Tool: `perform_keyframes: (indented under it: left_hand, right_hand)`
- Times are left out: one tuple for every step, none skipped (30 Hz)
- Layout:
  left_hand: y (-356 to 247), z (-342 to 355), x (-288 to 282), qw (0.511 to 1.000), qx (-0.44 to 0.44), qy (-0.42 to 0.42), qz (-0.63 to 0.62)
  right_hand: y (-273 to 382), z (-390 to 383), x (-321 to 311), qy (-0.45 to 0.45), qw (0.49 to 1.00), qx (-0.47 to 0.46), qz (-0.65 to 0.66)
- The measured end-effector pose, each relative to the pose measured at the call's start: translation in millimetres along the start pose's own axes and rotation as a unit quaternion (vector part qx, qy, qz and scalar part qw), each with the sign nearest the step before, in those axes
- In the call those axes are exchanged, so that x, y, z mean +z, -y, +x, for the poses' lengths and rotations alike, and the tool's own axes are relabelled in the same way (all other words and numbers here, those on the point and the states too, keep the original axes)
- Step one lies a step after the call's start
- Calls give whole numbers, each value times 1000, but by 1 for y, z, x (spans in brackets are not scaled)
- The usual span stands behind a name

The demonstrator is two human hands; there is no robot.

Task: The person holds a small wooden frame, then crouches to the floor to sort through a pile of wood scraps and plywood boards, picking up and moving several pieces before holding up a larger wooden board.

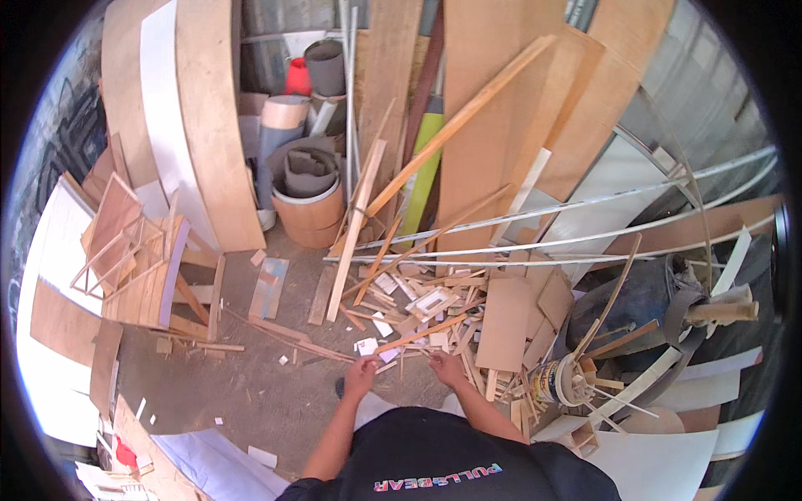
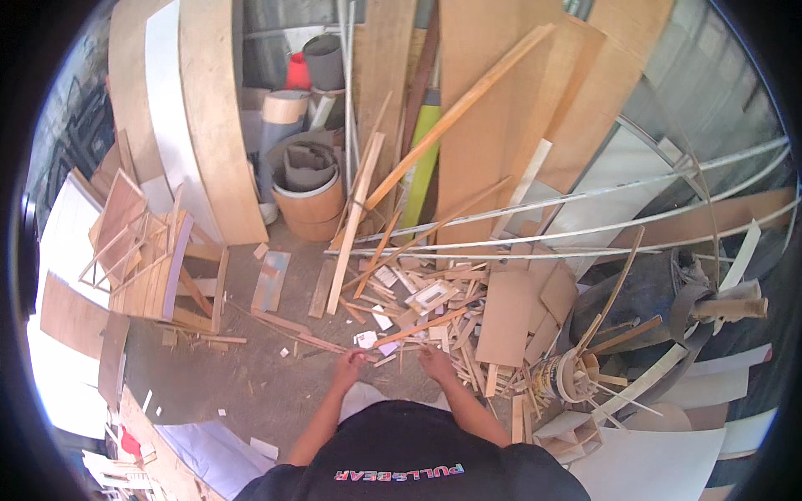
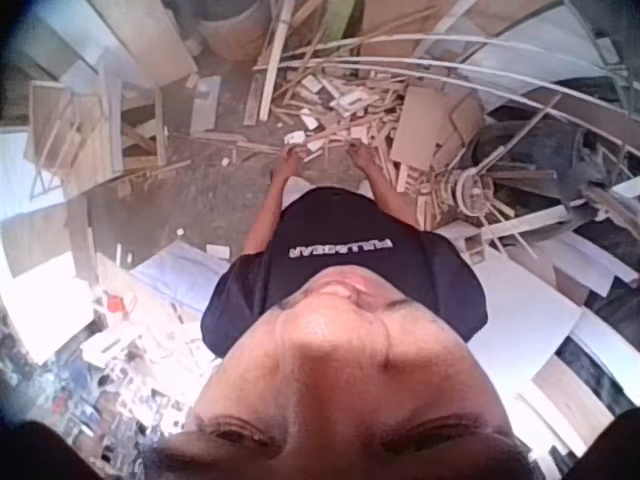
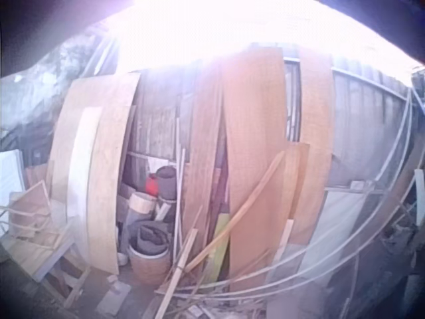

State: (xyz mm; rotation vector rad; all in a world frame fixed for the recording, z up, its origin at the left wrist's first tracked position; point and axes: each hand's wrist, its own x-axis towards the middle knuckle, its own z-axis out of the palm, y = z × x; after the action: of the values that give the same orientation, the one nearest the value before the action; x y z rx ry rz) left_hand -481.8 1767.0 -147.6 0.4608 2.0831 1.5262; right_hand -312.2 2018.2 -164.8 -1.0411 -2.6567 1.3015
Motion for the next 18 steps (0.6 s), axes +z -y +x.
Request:
perform_keyframes:
  left_hand:
    - [-1, 2, -23, 1000, -7, -10, 6]
    - [-7, 2, -42, 1000, -16, -21, 13]
    - [-11, -2, -72, 999, -24, -26, 34]
    - [-14, -4, -100, 997, -32, -30, 55]
    - [-19, -4, -119, 996, -43, -36, 71]
    - [-18, 1, -139, 997, -34, -42, 61]
    - [-11, 5, -156, 997, -27, -53, 49]
    - [-4, 5, -166, 997, -23, -65, 34]
    - [-1, 7, -172, 997, -31, -65, 10]
    - [-1, 12, -175, 997, -37, -65, -14]
    - [-1, 17, -183, 996, -41, -68, -34]
    - [-6, 19, -194, 995, -54, -74, -26]
    - [-11, 17, -199, 994, -67, -80, -18]
    - [-14, 15, -203, 993, -82, -83, -9]
    - [-11, 16, -204, 994, -68, -83, -36]
    - [-6, 19, -205, 993, -55, -83, -63]
    - [-1, 21, -207, 992, -42, -81, -90]
    - [0, 20, -211, 991, -51, -84, -89]
  right_hand:
    - [25, 0, 26, 2, 1000, -4, 11]
    - [48, 0, 43, 8, 1000, -10, 25]
    - [74, -4, 58, 58, 997, -35, 33]
    - [98, 1, 69, 86, 995, -57, 16]
    - [109, 6, 76, 108, 991, -76, -3]
    - [122, 16, 81, 126, 987, -99, -25]
    - [143, 26, 83, 119, 988, -100, -22]
    - [158, 33, 81, 115, 988, -100, -22]
    - [164, 40, 80, 103, 991, -82, 16]
    - [164, 48, 77, 89, 992, -66, 54]
    - [166, 55, 77, 75, 991, -52, 94]
    - [175, 58, 79, 63, 994, -45, 84]
    - [181, 59, 79, 51, 995, -38, 73]
    - [186, 59, 79, 38, 997, -27, 63]
    - [180, 65, 81, 33, 996, -12, 85]
    - [174, 74, 84, 28, 994, 3, 108]
    - [171, 82, 89, 21, 991, 21, 131]
    - [173, 88, 93, 23, 985, 51, 163]
